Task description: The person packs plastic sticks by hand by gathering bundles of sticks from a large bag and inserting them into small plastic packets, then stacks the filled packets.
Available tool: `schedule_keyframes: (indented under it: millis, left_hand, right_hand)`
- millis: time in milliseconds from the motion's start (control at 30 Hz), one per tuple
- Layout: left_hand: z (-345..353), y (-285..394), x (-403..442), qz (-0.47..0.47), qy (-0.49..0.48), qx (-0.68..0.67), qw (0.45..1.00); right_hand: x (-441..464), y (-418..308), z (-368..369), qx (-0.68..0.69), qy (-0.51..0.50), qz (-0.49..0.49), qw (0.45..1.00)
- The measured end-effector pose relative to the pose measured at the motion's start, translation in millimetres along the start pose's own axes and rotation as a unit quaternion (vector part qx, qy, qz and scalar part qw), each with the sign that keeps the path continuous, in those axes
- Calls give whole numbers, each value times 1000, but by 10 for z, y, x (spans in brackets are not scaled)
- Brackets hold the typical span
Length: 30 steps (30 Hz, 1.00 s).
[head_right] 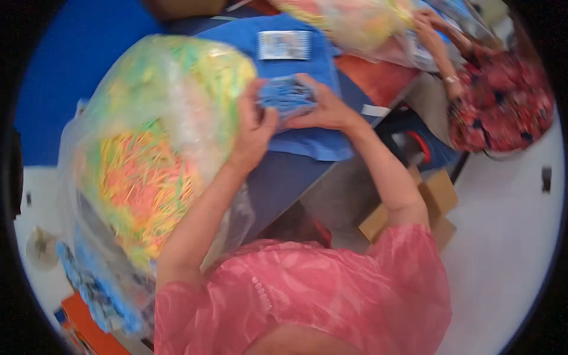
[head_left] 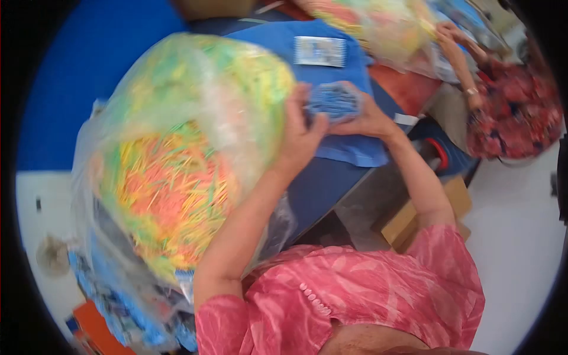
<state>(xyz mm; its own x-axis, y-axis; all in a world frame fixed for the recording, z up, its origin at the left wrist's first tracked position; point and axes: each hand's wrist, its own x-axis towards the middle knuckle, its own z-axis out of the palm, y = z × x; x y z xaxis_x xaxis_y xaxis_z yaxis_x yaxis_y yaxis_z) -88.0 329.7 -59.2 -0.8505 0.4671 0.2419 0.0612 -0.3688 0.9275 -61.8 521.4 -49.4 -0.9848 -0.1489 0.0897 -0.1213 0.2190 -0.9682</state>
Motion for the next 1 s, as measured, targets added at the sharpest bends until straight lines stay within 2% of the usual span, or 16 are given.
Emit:
schedule_keyframes:
  millis: [33,100,133,167,200,233,267,333,367,433,533,733,800,867,933,1000]
  left_hand:
    - [26,8,-10,-31,-17,-20,999]
    - [66,-49,29,111,-6,303,947]
    - [136,-173,56,178,37,299,937]
    - [183,-291,105,223,43,243,943]
    - [199,-319,163,297,41,309,903]
    - [203,-234,187,281,27,311,907]
    - [213,-501,247,237,55,332,911]
    - [125,-565,213,208,91,353,908]
    - [133,-403,230,185,42,300,935]
    - [146,-22,201,155,-3,247,957]
    - [17,878,-27,232,-33,339,911]
    - [-499,1889,-814,173,83,391,900]
    - [-731,2230,-1251,152,150,397,892]
    - [-910,2724,-1823,116,194,397,890]
    - [-988,3166,-2429,77,238,415,875]
    - [-1101,3360,-2945,75,285,443,847]
  right_hand:
    - [18,16,-2,-62,12,-36,997]
    - [-22,8,35,-48,47,13,998]
    - [-19,133,-60,-33,24,77,996]
    - [-85,236,-148,-50,52,19,997]
    - [-64,421,-217,-18,48,-73,996]
    - [-13,453,-309,-100,72,-68,990]
    - [-5,513,-371,-25,5,-58,998]
    - [45,1011,-498,-72,25,-31,997]
    - [91,935,-488,-68,15,-49,996]
    - [30,671,-502,-43,64,23,997]
    - [50,7,-305,-16,41,9,999]
    - [276,-1098,1024,-28,7,-101,995]
    - [367,-1562,1479,-132,-161,-43,977]
    - [329,-2134,2104,-10,-267,-97,959]
    - [115,-2833,2819,169,-286,-197,922]
    - [49,-3135,3274,17,-306,-322,896]
